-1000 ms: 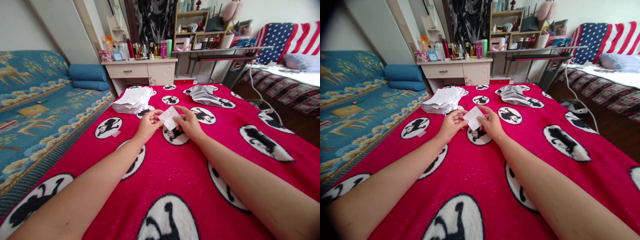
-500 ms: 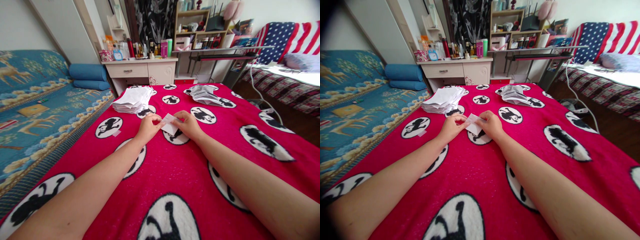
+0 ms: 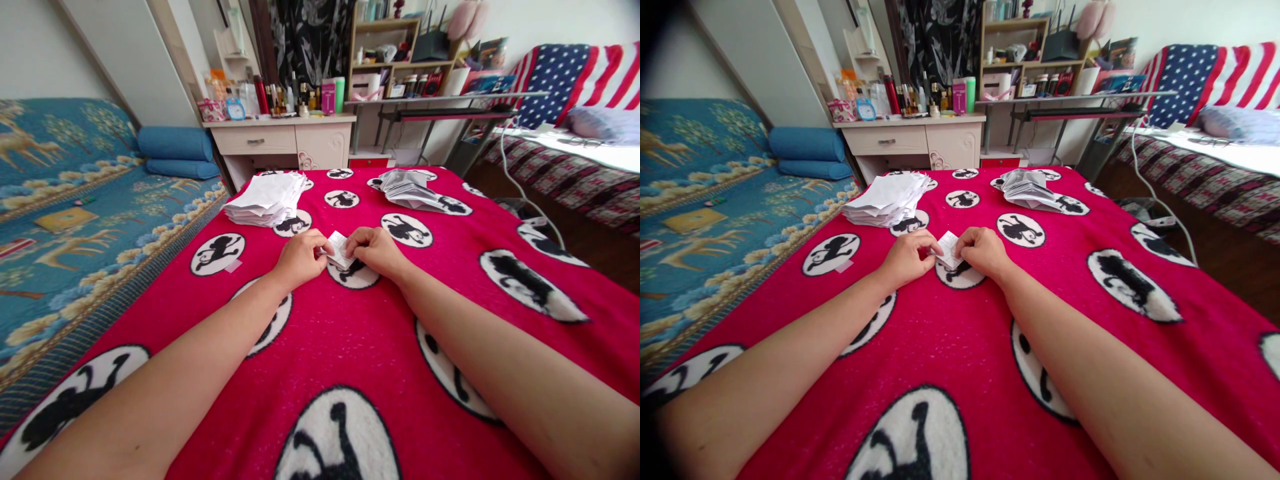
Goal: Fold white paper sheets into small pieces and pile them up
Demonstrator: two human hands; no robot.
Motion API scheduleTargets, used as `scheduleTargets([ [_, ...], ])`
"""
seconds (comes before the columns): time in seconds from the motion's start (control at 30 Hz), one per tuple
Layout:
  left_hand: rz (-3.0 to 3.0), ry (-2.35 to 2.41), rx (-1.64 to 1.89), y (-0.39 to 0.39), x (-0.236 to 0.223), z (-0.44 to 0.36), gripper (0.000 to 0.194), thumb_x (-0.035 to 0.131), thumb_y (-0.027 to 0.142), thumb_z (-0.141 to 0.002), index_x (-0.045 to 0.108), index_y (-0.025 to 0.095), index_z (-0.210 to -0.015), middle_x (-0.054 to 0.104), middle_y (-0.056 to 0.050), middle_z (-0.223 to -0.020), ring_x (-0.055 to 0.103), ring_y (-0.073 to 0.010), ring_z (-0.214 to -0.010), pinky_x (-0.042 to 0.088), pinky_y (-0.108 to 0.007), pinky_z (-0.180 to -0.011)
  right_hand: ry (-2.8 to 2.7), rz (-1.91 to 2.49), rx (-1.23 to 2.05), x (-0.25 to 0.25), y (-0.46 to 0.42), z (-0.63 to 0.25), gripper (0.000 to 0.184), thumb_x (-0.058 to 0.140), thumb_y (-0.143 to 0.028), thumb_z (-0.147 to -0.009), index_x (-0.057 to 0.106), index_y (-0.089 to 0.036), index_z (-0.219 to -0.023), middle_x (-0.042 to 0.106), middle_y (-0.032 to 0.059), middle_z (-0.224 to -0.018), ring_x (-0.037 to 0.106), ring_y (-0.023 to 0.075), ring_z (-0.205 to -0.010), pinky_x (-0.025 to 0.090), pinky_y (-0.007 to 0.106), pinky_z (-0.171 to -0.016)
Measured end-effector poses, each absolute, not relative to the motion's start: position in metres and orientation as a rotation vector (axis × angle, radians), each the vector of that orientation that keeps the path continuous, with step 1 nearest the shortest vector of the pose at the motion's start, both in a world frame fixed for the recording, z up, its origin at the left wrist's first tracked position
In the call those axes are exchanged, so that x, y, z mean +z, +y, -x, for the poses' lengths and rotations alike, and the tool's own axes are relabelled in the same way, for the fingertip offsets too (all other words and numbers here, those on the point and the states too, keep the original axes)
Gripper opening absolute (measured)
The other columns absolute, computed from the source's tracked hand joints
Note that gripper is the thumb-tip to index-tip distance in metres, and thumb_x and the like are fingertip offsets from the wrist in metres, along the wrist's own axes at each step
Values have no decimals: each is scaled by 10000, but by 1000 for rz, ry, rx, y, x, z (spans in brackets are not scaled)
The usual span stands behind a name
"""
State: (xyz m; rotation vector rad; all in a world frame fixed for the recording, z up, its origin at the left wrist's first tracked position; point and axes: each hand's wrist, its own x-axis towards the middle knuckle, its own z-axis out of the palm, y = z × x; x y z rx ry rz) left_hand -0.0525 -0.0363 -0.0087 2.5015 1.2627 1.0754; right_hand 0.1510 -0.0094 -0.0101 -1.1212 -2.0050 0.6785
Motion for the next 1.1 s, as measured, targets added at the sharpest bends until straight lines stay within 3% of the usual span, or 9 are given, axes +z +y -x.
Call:
scheduleTargets([
  [0.3, -2579, 1303, 938, -41, -3, 50, 50, 643, 194, -741, 683, 174, -719, 645, -41, -772, 589, -159, -729, 459, -282, -707, -2017, 1257, 643, -7, -11, -148, 167, 540, -83, -596, 673, -184, -582, 703, 25, -705, 620, 155, -660, 470, 246, -632],
  [0.43, -2636, 1324, 864, -43, 0, 50, 223, 742, 398, -715, 689, 189, -769, 657, -46, -816, 602, -185, -771, 453, -300, -709, -2074, 1276, 590, -1, -14, -148, 214, 533, -101, -610, 706, -186, -705, 699, 20, -723, 600, 148, -648, 434, 238, -592],
  [0.53, -2780, 1384, 780, -48, 5, 47, 273, 738, 442, -719, 701, 201, -842, 668, -62, -861, 614, -217, -819, 440, -313, -697, -2084, 1290, 566, 2, -15, -147, 241, 538, -105, -617, 711, -188, -762, 702, 19, -741, 592, 146, -654, 414, 233, -574],
  [0.77, -3109, 1364, 453, -65, 15, 35, 243, 546, 340, -868, 685, 143, -892, 671, -129, -829, 636, -244, -763, 422, -319, -620, -2011, 1273, 591, -1, -14, -148, 224, 522, -134, -644, 710, -178, -758, 697, 21, -724, 586, 150, -645, 416, 242, -576],
  [0.93, -3158, 1323, 351, -68, 15, 31, 164, 502, 164, -851, 658, 144, -896, 682, -114, -778, 642, -219, -684, 421, -296, -591, -1861, 1210, 683, 0, -14, -148, 212, 523, -157, -683, 702, -156, -797, 692, 24, -729, 580, 144, -633, 433, 252, -595],
  [1.1, -3032, 1444, 627, -63, 10, 34, 150, 535, 147, -823, 667, 171, -888, 700, -88, -738, 656, -204, -669, 434, -284, -592, -1780, 1159, 678, -2, -12, -148, 178, 586, -234, -731, 692, -160, -853, 704, 45, -827, 617, 173, -759, 475, 295, -717],
])
